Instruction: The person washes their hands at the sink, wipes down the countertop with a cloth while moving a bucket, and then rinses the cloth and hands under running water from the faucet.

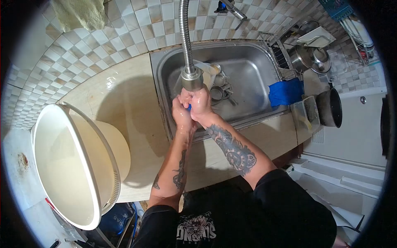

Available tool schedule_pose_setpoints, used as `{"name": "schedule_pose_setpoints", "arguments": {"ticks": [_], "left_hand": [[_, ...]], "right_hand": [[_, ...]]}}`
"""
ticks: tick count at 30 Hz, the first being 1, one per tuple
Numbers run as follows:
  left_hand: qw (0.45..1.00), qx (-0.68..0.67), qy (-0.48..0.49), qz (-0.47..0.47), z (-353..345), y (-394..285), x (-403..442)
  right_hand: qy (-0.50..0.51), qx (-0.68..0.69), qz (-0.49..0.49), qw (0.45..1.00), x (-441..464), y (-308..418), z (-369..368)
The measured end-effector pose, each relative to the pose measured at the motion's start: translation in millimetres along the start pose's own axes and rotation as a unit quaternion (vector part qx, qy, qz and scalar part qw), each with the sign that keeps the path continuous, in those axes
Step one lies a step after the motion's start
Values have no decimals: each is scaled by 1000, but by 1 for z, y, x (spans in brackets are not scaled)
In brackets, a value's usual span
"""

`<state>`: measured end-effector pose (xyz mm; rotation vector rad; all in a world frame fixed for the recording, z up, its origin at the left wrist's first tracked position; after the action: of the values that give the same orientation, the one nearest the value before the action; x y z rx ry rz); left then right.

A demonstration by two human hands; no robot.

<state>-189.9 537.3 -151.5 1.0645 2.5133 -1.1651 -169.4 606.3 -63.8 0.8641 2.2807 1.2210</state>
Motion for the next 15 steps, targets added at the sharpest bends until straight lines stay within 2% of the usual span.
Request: {"name": "schedule_pose_setpoints", "arguments": {"ticks": [2,3,5,6,8,9,10,11,12,13,14,15], "left_hand": [[999,-33,-9,10,-3,-1,0],[999,5,-30,22,-5,-7,-7],[989,131,-52,39,-12,-29,-25],[989,134,-49,38,-11,-33,-24],[977,205,47,-16,-29,-50,-21],[980,188,37,-54,-30,-66,-11],[981,169,28,-91,-34,-83,4],[943,262,4,-207,-38,-113,18],[867,349,-23,-355,-56,-145,24],[674,479,-80,-556,-78,-172,13],[573,560,-117,-587,-97,-183,12],[529,601,-125,-586,-96,-183,36]], "right_hand": [[30,109,-59,992,1,-5,-6],[32,109,-55,992,5,-4,0],[125,266,-84,952,5,0,-13],[125,268,-80,952,10,1,-12],[-137,210,-151,956,14,-27,35],[-119,142,-95,978,15,-14,39],[-119,143,-91,978,10,-11,46],[-73,96,-85,989,3,-2,47],[-25,47,-79,995,-4,6,50],[5,9,-92,996,-7,0,68],[9,3,-94,996,-18,6,82],[13,-2,-95,995,-34,14,98]]}}
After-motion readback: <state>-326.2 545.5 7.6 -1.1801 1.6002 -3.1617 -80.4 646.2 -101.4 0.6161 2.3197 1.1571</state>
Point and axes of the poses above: each hand's wrist, its own x-axis towards the middle knuckle, its own z-axis out of the back of the hand, y = z × x, the point moved 10 cm from there along x, towards the middle knuckle, and after that the axes turned 2 degrees about z, right-handed, at the moved point
